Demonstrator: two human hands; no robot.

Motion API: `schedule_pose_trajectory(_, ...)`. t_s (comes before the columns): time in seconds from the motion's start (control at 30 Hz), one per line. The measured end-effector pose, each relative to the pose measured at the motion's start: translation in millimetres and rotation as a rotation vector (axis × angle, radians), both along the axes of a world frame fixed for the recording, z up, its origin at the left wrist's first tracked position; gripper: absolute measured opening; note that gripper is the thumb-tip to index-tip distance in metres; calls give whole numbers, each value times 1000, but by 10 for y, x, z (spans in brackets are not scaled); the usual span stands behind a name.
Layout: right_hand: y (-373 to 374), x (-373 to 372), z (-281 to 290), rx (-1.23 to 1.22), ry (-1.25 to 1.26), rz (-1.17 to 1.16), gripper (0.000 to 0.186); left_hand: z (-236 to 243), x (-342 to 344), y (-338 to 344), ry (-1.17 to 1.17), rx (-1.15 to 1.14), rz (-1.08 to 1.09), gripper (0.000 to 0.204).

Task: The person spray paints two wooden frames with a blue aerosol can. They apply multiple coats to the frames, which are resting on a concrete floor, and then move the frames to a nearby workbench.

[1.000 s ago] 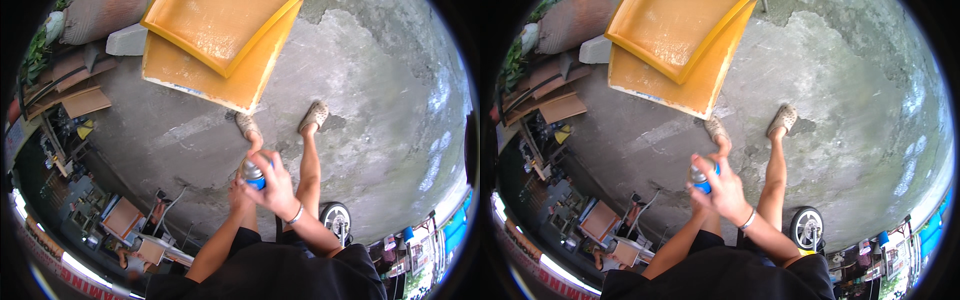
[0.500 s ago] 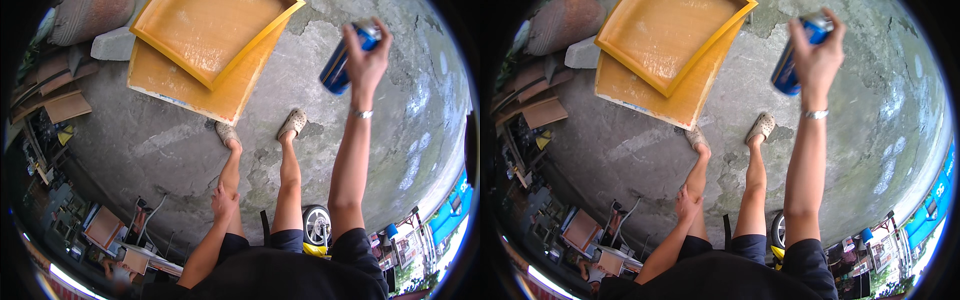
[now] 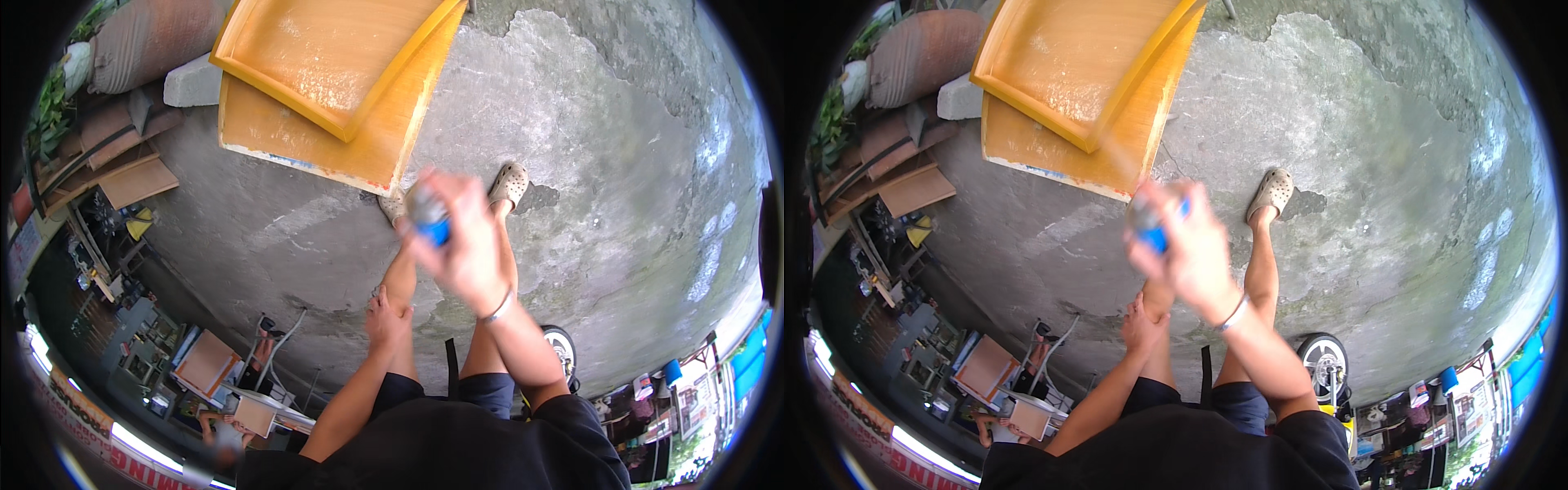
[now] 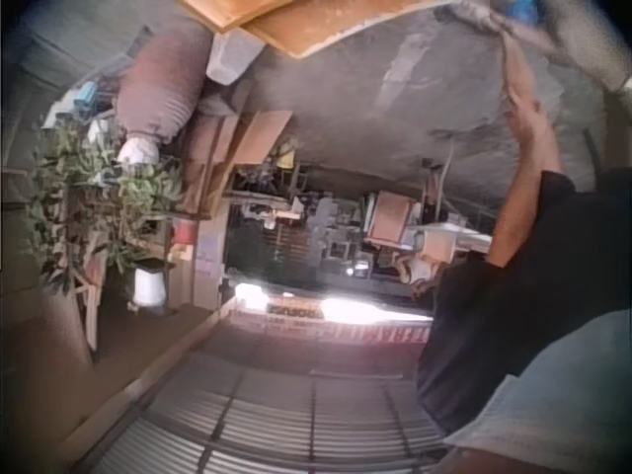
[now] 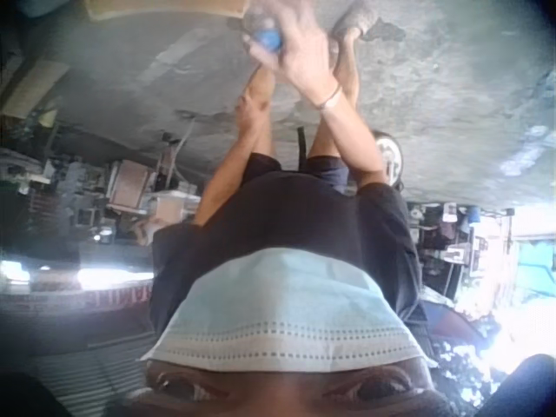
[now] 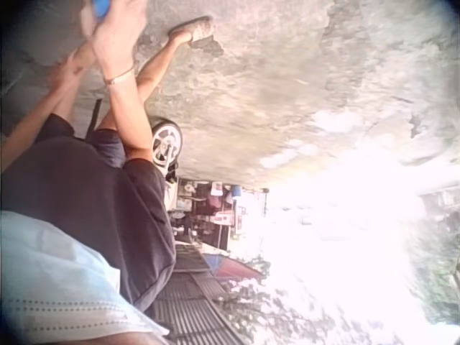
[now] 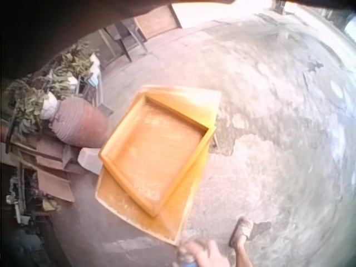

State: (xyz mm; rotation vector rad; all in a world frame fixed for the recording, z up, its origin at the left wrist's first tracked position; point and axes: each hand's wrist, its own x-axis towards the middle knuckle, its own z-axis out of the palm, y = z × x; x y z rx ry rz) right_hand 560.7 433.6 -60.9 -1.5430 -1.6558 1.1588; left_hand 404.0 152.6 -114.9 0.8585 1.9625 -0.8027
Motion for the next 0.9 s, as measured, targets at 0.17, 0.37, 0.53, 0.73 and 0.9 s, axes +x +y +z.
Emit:
schedule_pose_trajectory(0.17, -700, -211, 15, -215, 144, 346, 72, -616, 43, -570, -106, 761, 528, 89)
schedule_pose_trajectory(0.37, -86, 290, -571, -127, 72, 107, 66, -22, 276, -45, 54, 87, -85, 91)
schedule_pose_trajectory(0.53, 1229, 832, -1052, 282, 0, -352, 58, -26, 352, -108, 80, 98, -123, 92)
schedule_pose_trajectory(0.73, 2219, 1469, -936, 325, 273, -726, 58, -50, 477, -127, 100, 103, -102, 92)
schedule_pose_trajectory(0.9, 1862, 1400, -771, 312, 116, -543, 59, -65, 610, -98, 97, 79, -107, 93)
